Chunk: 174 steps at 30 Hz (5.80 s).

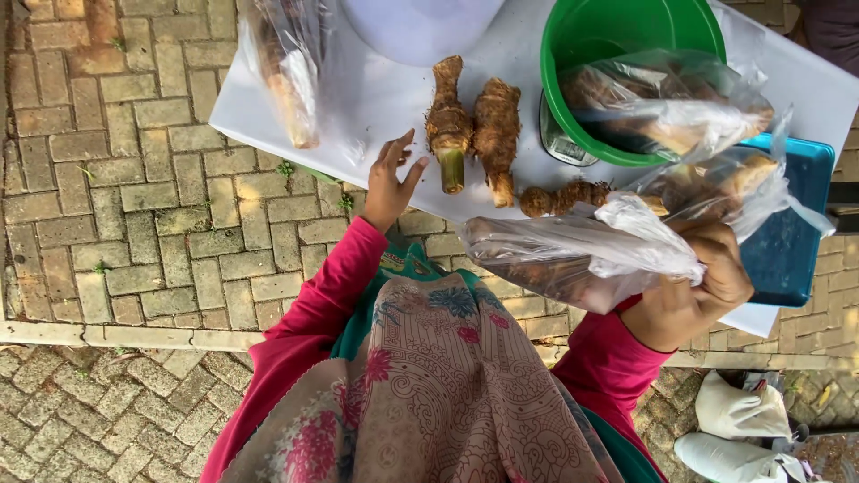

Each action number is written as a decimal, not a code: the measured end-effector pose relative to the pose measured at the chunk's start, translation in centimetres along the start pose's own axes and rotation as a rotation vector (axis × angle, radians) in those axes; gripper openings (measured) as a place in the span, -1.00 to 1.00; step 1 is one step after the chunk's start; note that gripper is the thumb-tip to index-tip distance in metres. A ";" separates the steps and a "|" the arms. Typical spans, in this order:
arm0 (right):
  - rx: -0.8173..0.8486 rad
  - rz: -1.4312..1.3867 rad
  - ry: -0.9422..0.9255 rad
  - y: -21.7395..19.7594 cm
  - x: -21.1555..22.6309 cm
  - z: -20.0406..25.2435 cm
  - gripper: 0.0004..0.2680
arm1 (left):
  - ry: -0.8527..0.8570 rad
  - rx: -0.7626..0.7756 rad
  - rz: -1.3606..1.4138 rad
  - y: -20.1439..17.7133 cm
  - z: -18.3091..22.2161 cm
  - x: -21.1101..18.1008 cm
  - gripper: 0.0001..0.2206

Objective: Weighing large taro roots on a digital scale and placing them into individual plastic bags.

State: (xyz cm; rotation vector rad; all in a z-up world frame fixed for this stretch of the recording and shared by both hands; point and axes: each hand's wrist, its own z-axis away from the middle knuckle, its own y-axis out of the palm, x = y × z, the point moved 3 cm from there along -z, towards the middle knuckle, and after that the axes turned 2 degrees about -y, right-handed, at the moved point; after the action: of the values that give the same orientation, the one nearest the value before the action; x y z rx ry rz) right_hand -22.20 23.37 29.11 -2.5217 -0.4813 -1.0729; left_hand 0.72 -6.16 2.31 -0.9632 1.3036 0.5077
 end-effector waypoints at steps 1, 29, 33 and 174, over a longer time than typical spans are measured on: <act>0.053 -0.051 -0.034 1.8 0.2 -0.6 -0.85 | 0.140 -0.140 -0.178 -2.2 0.2 -1.5 -0.38; 0.409 -0.281 0.107 32.3 3.8 -4.6 -0.89 | -0.586 0.002 0.578 -24.0 -4.5 12.9 -0.69; 0.464 -0.310 0.024 34.9 3.0 -4.6 -0.87 | -0.601 0.020 0.571 -24.8 -4.6 13.5 -0.69; 0.035 -0.935 0.681 35.6 -3.8 1.9 -0.90 | -0.015 0.467 0.279 -8.7 -4.5 3.9 -0.14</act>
State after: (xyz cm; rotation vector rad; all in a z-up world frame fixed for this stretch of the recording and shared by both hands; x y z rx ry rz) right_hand -7.90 -7.73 18.35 -1.6621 -1.4766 -2.0719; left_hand 5.93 -15.32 1.32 -0.3925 1.4670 0.3944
